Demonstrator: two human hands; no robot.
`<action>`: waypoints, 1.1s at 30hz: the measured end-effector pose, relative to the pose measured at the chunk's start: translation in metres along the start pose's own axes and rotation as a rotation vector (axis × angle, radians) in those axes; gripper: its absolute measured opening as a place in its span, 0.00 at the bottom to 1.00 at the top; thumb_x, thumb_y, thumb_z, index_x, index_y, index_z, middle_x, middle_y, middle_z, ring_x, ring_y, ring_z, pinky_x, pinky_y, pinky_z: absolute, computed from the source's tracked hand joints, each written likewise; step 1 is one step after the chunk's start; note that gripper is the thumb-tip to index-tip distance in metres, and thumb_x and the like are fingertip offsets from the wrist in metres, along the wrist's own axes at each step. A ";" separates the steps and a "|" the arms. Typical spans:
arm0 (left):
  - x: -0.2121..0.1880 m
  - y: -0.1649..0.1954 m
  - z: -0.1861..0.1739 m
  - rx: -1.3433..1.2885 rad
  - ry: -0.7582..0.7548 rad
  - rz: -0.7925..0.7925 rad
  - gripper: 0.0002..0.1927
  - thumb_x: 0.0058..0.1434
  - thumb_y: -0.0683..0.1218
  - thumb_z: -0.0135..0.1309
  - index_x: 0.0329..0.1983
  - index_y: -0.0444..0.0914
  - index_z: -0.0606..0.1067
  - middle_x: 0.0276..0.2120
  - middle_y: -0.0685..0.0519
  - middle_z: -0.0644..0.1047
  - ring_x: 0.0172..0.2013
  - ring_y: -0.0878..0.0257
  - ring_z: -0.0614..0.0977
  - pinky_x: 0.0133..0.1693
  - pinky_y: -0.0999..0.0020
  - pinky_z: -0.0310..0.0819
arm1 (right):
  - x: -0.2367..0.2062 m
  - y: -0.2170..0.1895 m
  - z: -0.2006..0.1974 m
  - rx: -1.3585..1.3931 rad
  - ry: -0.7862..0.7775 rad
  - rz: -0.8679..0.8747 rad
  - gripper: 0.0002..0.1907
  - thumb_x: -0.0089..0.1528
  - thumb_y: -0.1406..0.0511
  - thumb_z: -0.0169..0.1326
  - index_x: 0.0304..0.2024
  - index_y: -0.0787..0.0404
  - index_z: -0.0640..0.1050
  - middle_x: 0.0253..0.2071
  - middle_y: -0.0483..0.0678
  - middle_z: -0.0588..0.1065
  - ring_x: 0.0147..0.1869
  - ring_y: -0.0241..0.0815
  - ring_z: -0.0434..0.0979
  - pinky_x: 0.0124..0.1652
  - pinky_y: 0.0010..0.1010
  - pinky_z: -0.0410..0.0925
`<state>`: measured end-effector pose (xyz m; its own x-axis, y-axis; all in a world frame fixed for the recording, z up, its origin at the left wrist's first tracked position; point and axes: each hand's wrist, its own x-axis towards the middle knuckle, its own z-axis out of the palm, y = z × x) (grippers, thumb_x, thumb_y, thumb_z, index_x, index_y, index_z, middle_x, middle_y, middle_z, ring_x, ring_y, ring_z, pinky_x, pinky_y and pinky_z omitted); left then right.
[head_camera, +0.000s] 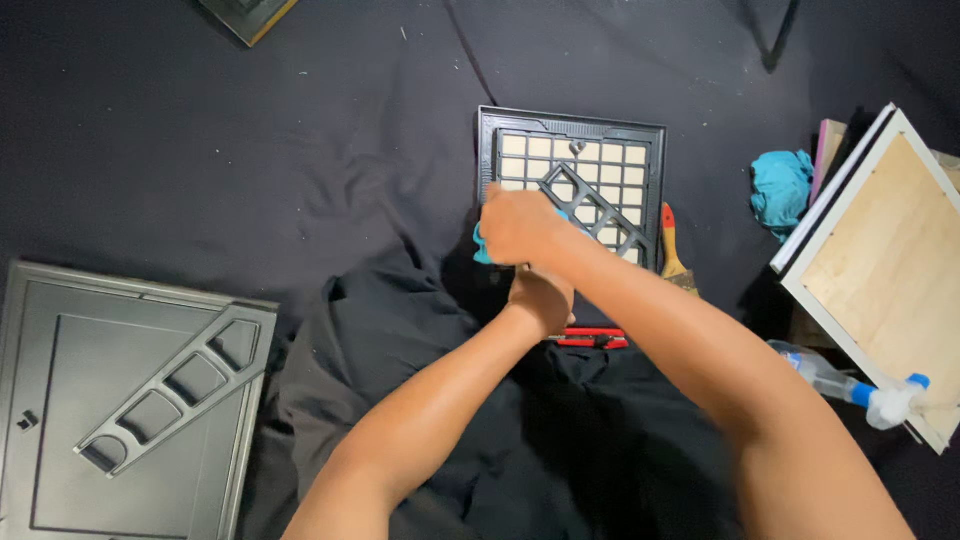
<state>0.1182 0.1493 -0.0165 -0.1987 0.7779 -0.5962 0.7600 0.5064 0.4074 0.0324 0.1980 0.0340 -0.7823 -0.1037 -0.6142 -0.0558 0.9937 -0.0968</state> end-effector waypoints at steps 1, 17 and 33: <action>-0.007 0.002 -0.011 -0.029 0.026 -0.021 0.50 0.59 0.64 0.60 0.76 0.38 0.54 0.76 0.40 0.53 0.75 0.39 0.51 0.71 0.39 0.39 | 0.006 0.007 -0.007 0.079 0.000 0.052 0.14 0.58 0.62 0.55 0.40 0.67 0.79 0.44 0.60 0.78 0.45 0.58 0.82 0.42 0.46 0.75; -0.010 -0.007 -0.021 -0.196 0.396 -0.095 0.49 0.57 0.60 0.59 0.76 0.36 0.55 0.74 0.32 0.45 0.72 0.28 0.43 0.68 0.37 0.41 | 0.059 0.069 -0.083 0.368 0.305 0.164 0.15 0.54 0.64 0.53 0.40 0.48 0.87 0.40 0.57 0.79 0.44 0.62 0.78 0.46 0.45 0.72; -0.002 -0.015 0.004 -0.136 0.488 -0.099 0.45 0.56 0.52 0.63 0.73 0.33 0.57 0.73 0.27 0.47 0.71 0.26 0.46 0.67 0.34 0.43 | -0.042 0.235 -0.029 0.155 0.372 0.480 0.14 0.59 0.60 0.53 0.43 0.49 0.87 0.50 0.60 0.79 0.55 0.61 0.77 0.52 0.47 0.71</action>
<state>0.1094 0.1386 -0.0245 -0.5562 0.7903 -0.2571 0.6421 0.6051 0.4707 0.0339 0.4374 0.0596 -0.8628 0.4018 -0.3066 0.4242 0.9055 -0.0069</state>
